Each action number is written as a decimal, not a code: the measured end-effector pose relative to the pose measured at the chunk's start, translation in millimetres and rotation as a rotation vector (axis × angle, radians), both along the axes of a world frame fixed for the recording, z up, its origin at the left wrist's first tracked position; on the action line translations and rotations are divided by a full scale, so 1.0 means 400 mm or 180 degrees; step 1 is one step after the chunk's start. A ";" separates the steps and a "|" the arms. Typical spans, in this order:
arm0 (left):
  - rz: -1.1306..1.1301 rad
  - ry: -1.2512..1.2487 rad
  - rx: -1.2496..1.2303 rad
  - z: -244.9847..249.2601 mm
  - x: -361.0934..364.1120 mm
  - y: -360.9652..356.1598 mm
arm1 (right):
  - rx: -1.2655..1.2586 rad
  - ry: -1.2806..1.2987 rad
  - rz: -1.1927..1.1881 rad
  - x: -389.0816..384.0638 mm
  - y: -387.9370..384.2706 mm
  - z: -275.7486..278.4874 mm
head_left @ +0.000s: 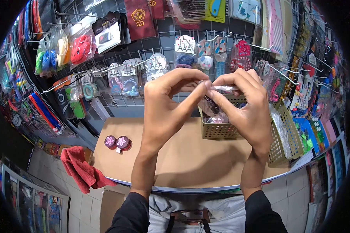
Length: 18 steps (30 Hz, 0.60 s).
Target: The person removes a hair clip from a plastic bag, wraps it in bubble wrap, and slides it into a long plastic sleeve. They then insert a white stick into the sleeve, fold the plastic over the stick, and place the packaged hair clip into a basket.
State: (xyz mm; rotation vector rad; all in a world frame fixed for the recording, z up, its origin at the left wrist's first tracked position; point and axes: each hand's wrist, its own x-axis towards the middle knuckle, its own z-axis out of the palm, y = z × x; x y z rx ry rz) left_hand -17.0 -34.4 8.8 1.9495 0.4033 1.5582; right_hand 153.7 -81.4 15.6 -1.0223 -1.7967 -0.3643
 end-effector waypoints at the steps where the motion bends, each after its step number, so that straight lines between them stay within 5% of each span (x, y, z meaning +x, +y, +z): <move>1: 0.0103 0.0003 0.0006 -0.004 0.003 0.006 | -0.0003 -0.0002 -0.0062 -0.001 0.002 0.001; 7: 0.0113 -0.0107 -0.0089 -0.027 0.030 0.045 | -0.0716 0.0236 -0.0654 -0.023 -0.020 -0.006; 10: -0.0115 -0.0234 -0.0467 -0.029 0.036 0.052 | -0.0881 0.0246 -0.0434 -0.016 -0.009 -0.010; 13: -0.0129 -0.0292 -0.0650 -0.025 0.026 0.057 | -0.1540 0.1093 0.0377 -0.021 0.004 -0.006; 16: -0.0128 -0.0338 -0.0709 -0.017 0.012 0.062 | -0.1506 0.1653 0.1156 -0.028 0.023 -0.024; 18: -0.0134 -0.0346 -0.0683 -0.012 0.005 0.062 | -0.1298 0.1458 0.1024 -0.025 0.037 -0.030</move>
